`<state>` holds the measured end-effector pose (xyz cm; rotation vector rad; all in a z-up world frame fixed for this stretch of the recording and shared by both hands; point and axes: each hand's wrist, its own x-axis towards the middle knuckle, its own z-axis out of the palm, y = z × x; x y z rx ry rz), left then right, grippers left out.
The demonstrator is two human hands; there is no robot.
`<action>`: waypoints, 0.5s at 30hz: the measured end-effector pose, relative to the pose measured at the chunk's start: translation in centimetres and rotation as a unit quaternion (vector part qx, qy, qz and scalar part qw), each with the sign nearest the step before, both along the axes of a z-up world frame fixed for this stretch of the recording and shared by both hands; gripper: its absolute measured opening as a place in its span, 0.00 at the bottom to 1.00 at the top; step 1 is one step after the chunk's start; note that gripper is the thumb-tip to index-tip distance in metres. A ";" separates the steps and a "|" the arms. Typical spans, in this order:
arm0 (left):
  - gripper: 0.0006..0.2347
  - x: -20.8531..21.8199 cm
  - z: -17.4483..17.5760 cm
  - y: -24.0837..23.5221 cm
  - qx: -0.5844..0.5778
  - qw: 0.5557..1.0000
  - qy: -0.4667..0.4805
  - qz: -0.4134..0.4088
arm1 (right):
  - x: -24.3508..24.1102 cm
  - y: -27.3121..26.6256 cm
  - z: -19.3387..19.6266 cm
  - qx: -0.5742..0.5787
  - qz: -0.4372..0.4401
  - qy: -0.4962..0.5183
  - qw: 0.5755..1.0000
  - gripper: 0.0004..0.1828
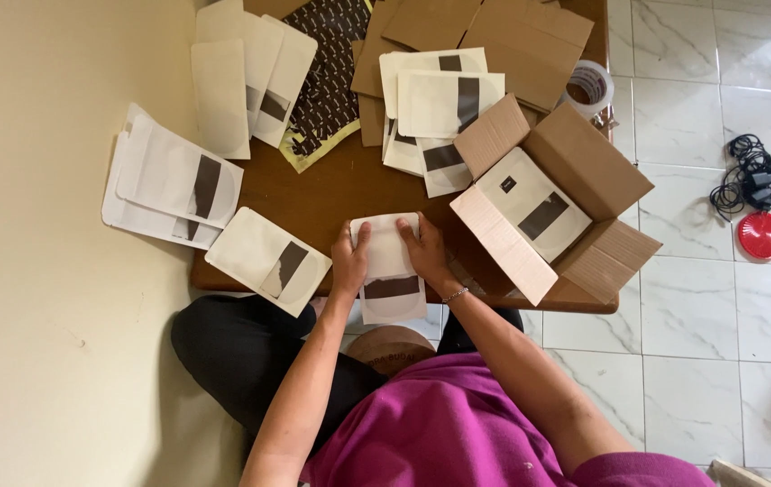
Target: The person sits on the floor and folds white envelopes with black rectangular windows. They pick up a small black sticker and apply it to the center of the folded envelope, pressing it down to secure it.
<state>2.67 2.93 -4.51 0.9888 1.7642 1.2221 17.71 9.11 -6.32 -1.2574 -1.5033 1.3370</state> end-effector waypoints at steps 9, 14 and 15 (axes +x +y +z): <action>0.24 -0.3 -1.0 -0.1 0.037 0.999 -0.003 -0.010 | 0.5 0.1 -3.8 -0.014 -0.026 0.017 0.999 0.27; 0.20 0.1 -1.9 0.0 0.065 0.997 -0.024 -0.020 | 0.3 0.6 -4.1 -0.027 -0.039 0.013 0.999 0.26; 0.18 0.2 -1.6 -0.2 0.071 0.997 -0.029 -0.019 | 0.4 0.5 -4.3 -0.029 -0.038 0.011 0.999 0.26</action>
